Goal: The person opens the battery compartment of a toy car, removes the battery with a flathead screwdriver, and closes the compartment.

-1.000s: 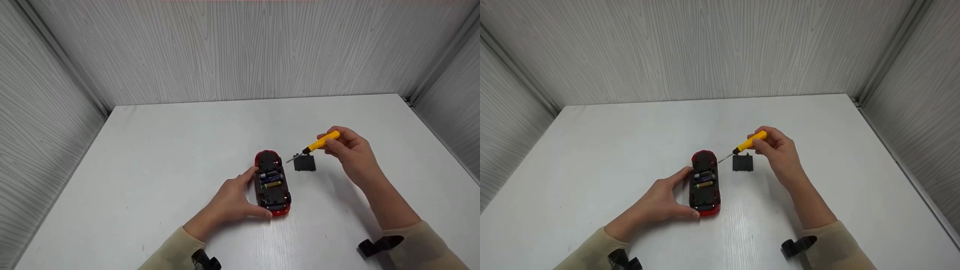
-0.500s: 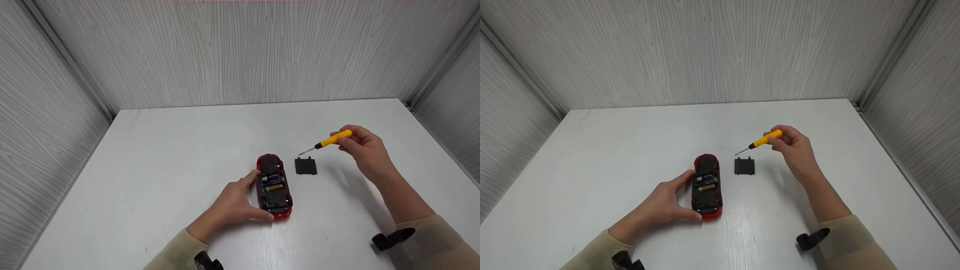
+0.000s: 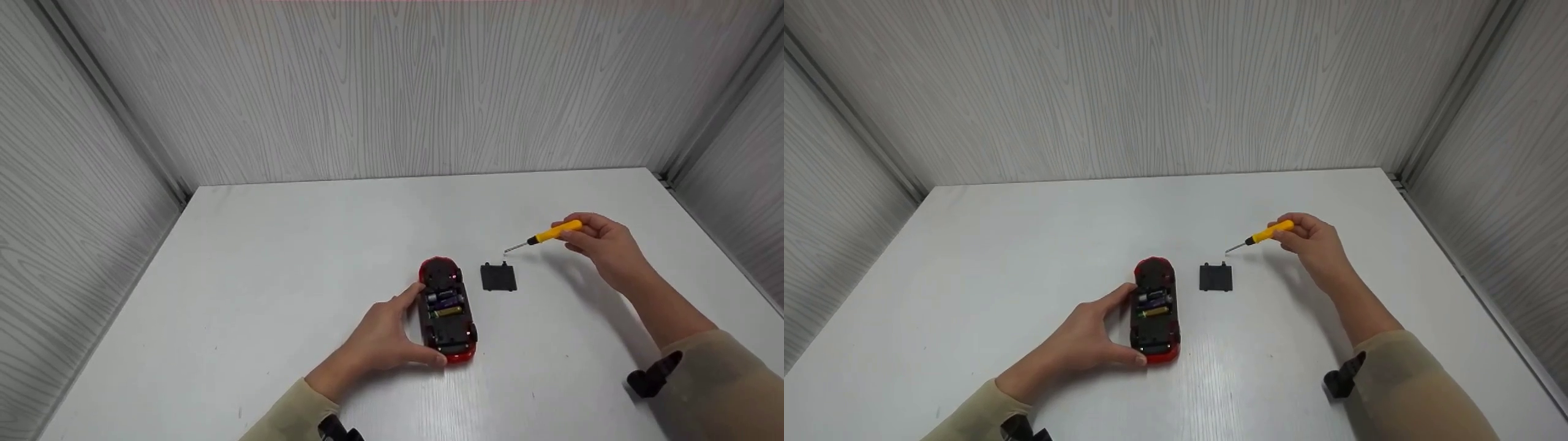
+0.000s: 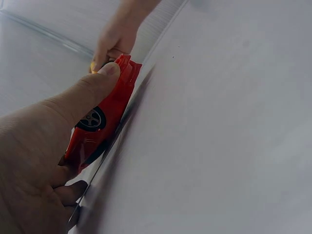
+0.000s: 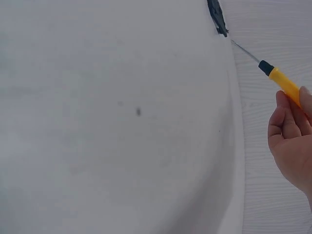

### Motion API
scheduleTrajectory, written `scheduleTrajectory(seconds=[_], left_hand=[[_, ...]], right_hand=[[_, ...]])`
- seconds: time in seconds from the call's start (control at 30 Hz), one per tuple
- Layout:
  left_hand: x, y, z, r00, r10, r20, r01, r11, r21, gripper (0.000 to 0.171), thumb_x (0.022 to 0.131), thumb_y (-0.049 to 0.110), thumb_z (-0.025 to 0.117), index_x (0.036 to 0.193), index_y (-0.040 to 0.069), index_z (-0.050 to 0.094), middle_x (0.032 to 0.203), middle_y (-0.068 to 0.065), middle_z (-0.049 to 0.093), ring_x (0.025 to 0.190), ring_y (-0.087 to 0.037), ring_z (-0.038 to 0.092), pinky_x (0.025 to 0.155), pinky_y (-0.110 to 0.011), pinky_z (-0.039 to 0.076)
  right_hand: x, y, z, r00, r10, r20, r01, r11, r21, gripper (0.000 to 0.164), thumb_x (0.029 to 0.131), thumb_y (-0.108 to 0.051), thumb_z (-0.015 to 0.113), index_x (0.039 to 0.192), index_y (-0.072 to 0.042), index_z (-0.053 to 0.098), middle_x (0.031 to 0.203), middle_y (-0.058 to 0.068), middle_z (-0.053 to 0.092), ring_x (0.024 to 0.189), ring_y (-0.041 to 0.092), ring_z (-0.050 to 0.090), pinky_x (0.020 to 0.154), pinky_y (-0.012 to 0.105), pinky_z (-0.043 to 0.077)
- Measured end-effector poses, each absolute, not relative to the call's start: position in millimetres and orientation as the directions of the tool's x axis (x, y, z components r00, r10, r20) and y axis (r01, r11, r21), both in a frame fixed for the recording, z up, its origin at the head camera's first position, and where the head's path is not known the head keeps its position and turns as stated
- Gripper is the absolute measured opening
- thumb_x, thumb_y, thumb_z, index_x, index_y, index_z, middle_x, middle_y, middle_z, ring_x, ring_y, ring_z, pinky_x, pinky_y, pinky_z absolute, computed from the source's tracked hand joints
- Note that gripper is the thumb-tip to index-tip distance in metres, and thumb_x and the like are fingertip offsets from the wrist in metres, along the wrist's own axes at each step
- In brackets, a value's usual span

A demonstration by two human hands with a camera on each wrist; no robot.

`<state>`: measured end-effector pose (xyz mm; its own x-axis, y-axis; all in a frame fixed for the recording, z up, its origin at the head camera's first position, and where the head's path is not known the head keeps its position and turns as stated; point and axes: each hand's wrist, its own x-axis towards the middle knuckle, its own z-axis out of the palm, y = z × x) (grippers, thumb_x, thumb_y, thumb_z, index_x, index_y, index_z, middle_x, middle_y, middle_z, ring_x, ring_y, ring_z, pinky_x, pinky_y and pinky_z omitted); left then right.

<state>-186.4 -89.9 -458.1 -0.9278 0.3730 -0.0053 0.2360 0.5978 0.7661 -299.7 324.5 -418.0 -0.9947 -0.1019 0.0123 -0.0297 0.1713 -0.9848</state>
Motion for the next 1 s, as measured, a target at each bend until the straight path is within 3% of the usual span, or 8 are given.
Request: scheduleTrajectory(seconds=[0.4,0.53,0.7,0.8,1.0], left_hand=[[-186.3,-88.9,-459.1,-0.928,0.373,-0.014,0.229,0.599,0.767,0.132,0.058,0.063,0.099,0.167,0.022,0.036,0.160,-0.005,0.050,0.147,-0.020,0.046,0.121,-0.045,0.037],[-186.3,-89.2,-458.9,-0.927,0.374,-0.007,0.238,0.603,0.762,0.133,0.059,0.064,0.099,0.167,0.019,0.036,0.161,-0.006,0.050,0.147,-0.020,0.046,0.121,-0.043,0.038],[-186.5,-89.4,-459.5,-0.926,0.377,0.010,0.252,0.597,0.762,0.131,0.060,0.064,0.098,0.167,0.018,0.037,0.159,-0.007,0.051,0.146,-0.021,0.048,0.119,-0.042,0.040],[-186.8,-89.3,-459.5,-0.925,0.379,0.011,0.254,0.598,0.760,0.131,0.060,0.064,0.098,0.167,0.018,0.037,0.160,-0.006,0.051,0.146,-0.021,0.048,0.120,-0.042,0.039],[-187.1,-89.7,-459.8,-0.926,0.378,0.000,0.248,0.607,0.755,0.131,0.061,0.063,0.098,0.167,0.018,0.035,0.161,-0.007,0.049,0.148,-0.021,0.045,0.121,-0.043,0.038]], right_hand=[[-309.5,344.9,-431.0,-0.995,-0.056,-0.078,0.059,0.280,-0.958,0.055,0.101,-0.026,0.076,0.145,0.002,0.057,0.118,-0.012,0.073,0.107,0.011,0.064,0.092,0.020,0.055],[-314.3,350.4,-435.0,-0.993,-0.040,-0.110,0.088,0.366,-0.926,0.055,0.102,-0.030,0.075,0.147,-0.003,0.059,0.127,-0.008,0.065,0.109,0.010,0.060,0.093,0.018,0.054],[-320.0,355.9,-440.3,-0.988,-0.020,-0.151,0.121,0.497,-0.859,0.058,0.102,-0.038,0.074,0.150,-0.008,0.059,0.146,0.005,0.058,0.123,0.014,0.050,0.095,0.015,0.047],[-320.3,355.8,-441.6,-0.985,-0.010,-0.172,0.140,0.544,-0.828,0.061,0.101,-0.042,0.074,0.150,-0.009,0.059,0.153,0.012,0.054,0.132,0.021,0.045,0.100,0.020,0.042],[-318.3,354.2,-444.1,-0.982,-0.001,-0.188,0.151,0.585,-0.797,0.061,0.099,-0.044,0.076,0.148,-0.010,0.062,0.157,0.015,0.050,0.143,0.034,0.040,0.116,0.043,0.037]])
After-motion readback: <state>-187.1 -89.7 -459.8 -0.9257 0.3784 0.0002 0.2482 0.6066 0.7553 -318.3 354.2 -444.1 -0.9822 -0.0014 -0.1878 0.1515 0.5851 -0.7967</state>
